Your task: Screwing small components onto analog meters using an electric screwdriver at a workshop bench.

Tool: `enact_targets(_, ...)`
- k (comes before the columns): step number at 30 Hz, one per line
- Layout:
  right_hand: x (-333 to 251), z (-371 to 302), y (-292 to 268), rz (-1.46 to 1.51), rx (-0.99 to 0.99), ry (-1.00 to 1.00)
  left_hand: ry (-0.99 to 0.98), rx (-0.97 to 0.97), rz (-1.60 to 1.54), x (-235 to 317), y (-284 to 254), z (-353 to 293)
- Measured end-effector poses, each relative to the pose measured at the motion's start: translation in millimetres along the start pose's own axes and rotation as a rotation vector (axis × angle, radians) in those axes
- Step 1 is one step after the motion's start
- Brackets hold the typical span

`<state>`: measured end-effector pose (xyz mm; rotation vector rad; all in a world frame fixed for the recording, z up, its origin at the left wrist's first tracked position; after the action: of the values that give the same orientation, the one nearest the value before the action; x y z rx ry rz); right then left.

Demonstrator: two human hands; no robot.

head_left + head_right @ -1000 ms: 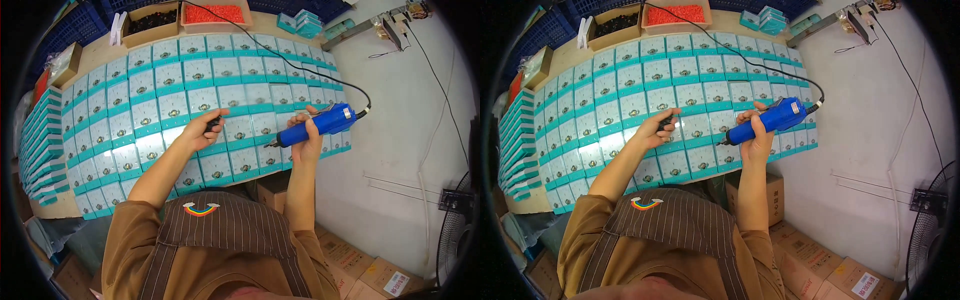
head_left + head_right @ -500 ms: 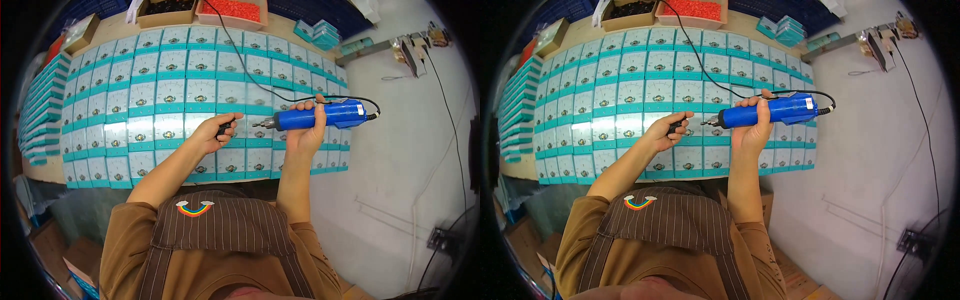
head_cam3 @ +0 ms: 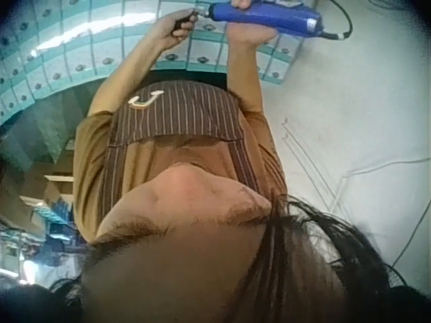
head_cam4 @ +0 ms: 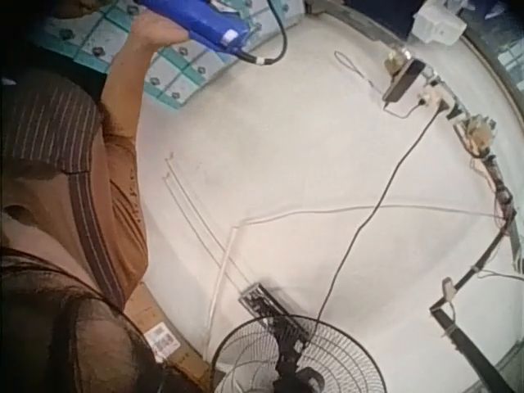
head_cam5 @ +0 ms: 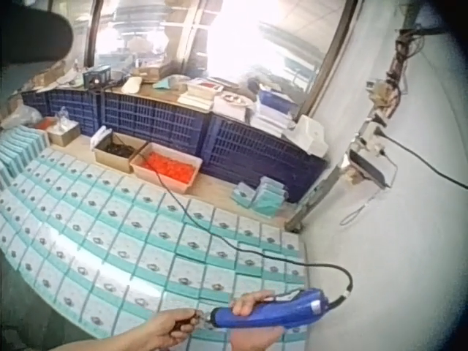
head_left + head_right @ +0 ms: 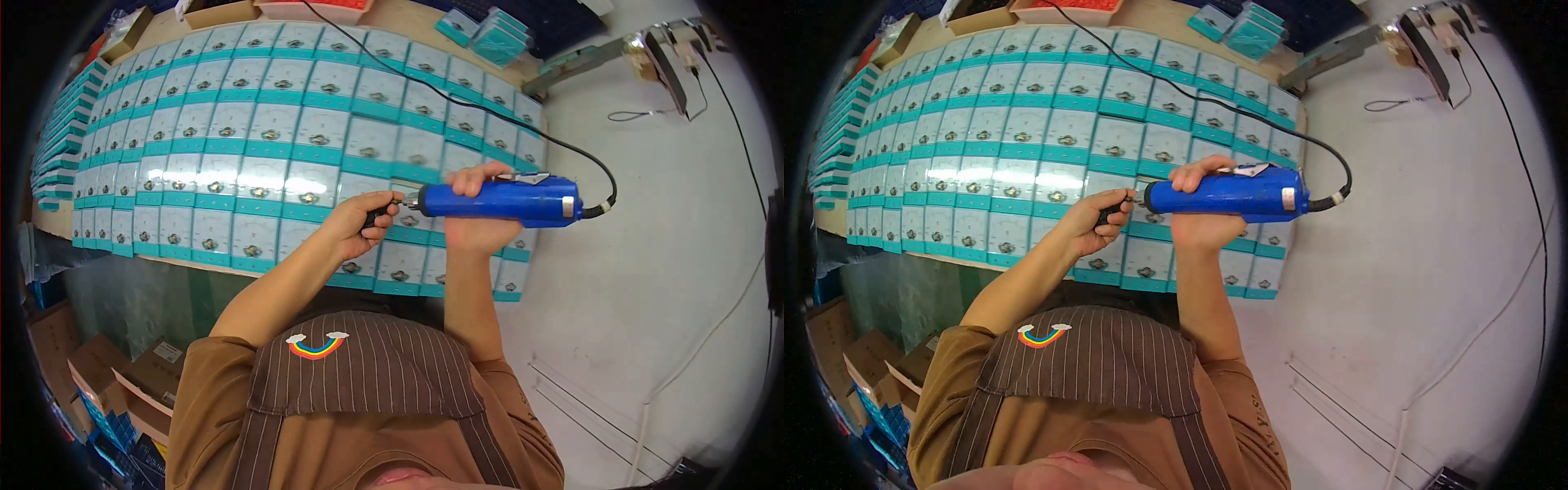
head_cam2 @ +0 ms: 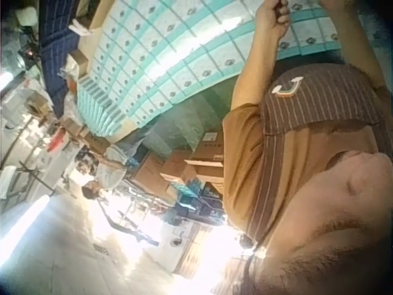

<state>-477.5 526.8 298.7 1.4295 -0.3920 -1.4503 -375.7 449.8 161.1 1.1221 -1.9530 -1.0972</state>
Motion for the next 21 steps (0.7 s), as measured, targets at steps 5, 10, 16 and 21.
enact_targets(5,-49,-19,-25,-0.053,0.041,-0.091,-0.022,0.115,-0.034,-49,21,27)
enact_targets(10,-80,-27,-67,-0.185,0.215,-0.026,-0.014,0.219,-0.029,-74,30,49)
enact_targets(16,-98,-15,-120,-0.012,0.18,0.027,-0.003,0.276,0.08,-79,41,81)
enact_targets(21,-115,36,-156,0.165,0.221,0.123,0.003,0.2,0.25,-60,54,114)
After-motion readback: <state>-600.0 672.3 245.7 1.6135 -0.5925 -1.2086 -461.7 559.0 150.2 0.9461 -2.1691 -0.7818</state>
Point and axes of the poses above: each hand's wrist, its own z-axis towards the middle knuckle, its own y-axis out of the palm, x = y × z, the point moved 10 cm from there along z, towards the middle knuckle, and after that the axes turned 7 degrees about -x, right-handed, at the moved point
